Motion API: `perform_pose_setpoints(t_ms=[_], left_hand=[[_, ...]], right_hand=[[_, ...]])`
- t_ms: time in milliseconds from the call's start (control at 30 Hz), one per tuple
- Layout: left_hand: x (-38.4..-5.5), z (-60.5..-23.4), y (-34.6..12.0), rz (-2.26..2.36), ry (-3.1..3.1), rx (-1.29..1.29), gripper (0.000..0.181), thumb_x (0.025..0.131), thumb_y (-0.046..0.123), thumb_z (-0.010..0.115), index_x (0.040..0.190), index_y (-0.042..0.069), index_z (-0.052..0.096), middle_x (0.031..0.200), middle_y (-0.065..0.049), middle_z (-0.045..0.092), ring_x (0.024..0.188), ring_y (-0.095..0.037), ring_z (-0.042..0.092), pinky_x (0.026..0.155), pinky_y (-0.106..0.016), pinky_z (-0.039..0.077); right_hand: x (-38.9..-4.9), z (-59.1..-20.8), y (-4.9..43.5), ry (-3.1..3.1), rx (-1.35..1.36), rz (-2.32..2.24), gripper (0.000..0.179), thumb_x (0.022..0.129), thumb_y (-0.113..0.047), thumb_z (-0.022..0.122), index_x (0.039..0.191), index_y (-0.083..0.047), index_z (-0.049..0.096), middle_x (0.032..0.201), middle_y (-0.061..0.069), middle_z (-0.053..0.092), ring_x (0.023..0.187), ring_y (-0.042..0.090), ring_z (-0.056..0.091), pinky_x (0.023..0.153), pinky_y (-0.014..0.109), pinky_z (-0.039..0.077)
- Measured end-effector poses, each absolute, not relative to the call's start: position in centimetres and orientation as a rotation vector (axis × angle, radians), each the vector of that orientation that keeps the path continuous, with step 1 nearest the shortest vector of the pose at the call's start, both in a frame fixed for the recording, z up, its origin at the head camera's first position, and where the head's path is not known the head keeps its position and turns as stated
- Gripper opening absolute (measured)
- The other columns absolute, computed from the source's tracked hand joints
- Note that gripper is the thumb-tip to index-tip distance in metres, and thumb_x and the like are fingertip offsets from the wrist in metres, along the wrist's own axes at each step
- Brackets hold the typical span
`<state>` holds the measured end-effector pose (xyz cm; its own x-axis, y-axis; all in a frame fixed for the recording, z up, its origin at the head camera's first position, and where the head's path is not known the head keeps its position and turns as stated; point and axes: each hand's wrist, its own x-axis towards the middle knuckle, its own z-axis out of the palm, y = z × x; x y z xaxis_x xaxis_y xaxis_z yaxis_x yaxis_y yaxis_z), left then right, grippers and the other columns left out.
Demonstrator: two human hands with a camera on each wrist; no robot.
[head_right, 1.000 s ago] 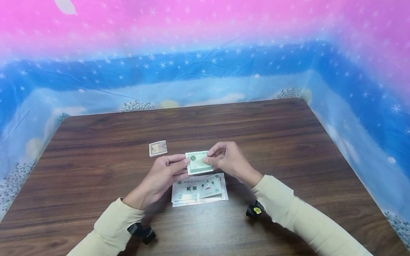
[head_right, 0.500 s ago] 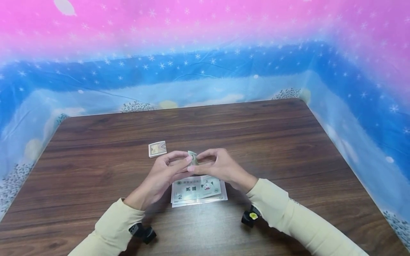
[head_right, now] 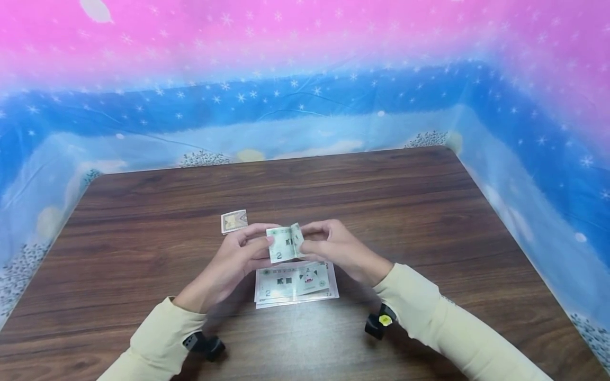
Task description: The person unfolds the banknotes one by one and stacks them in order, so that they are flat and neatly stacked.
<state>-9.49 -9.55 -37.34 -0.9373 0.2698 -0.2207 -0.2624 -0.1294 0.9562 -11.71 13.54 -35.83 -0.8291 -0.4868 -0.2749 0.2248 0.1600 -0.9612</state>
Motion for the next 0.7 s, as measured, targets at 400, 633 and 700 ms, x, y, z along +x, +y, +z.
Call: perform_pose_setpoints(t_ms=[400,633,700], left_hand=[[-9.5,-37.5,-10.4,2.107,1.979,-0.121,0.030,0.091,-0.004,0.069,0.120,-0.003,0.065,0.108,-0.021,0.073,0.086,-0.022,0.073,0.078,-0.038,0.063],[-9.7,-37.7,-10.8,2.044,2.024,-0.156,0.028,0.088,-0.006,0.071,0.116,-0.003,0.068,0.102,-0.019,0.074,0.084,-0.023,0.073,0.078,-0.038,0.063],[-9.7,-37.6,-11.1,1.968,2.072,-0.134,0.028,0.088,-0.005,0.073,0.115,-0.001,0.069,0.097,-0.018,0.074,0.082,-0.023,0.073,0.077,-0.040,0.063]], right_hand=[[-11.9,-36.2,14.1,1.992,-0.126,-1.780,0.035,0.092,-0.004,0.070,0.123,0.007,0.060,0.107,0.015,0.073,0.094,0.021,0.072,0.085,0.033,0.060],[-12.1,-36.6,14.3,2.077,-0.091,-1.726,0.033,0.089,-0.003,0.073,0.119,0.007,0.062,0.103,0.015,0.074,0.089,0.020,0.072,0.080,0.033,0.060],[-12.1,-36.5,14.3,2.129,-0.076,-1.684,0.033,0.088,-0.003,0.075,0.118,0.005,0.064,0.101,0.014,0.075,0.087,0.020,0.072,0.078,0.034,0.060]])
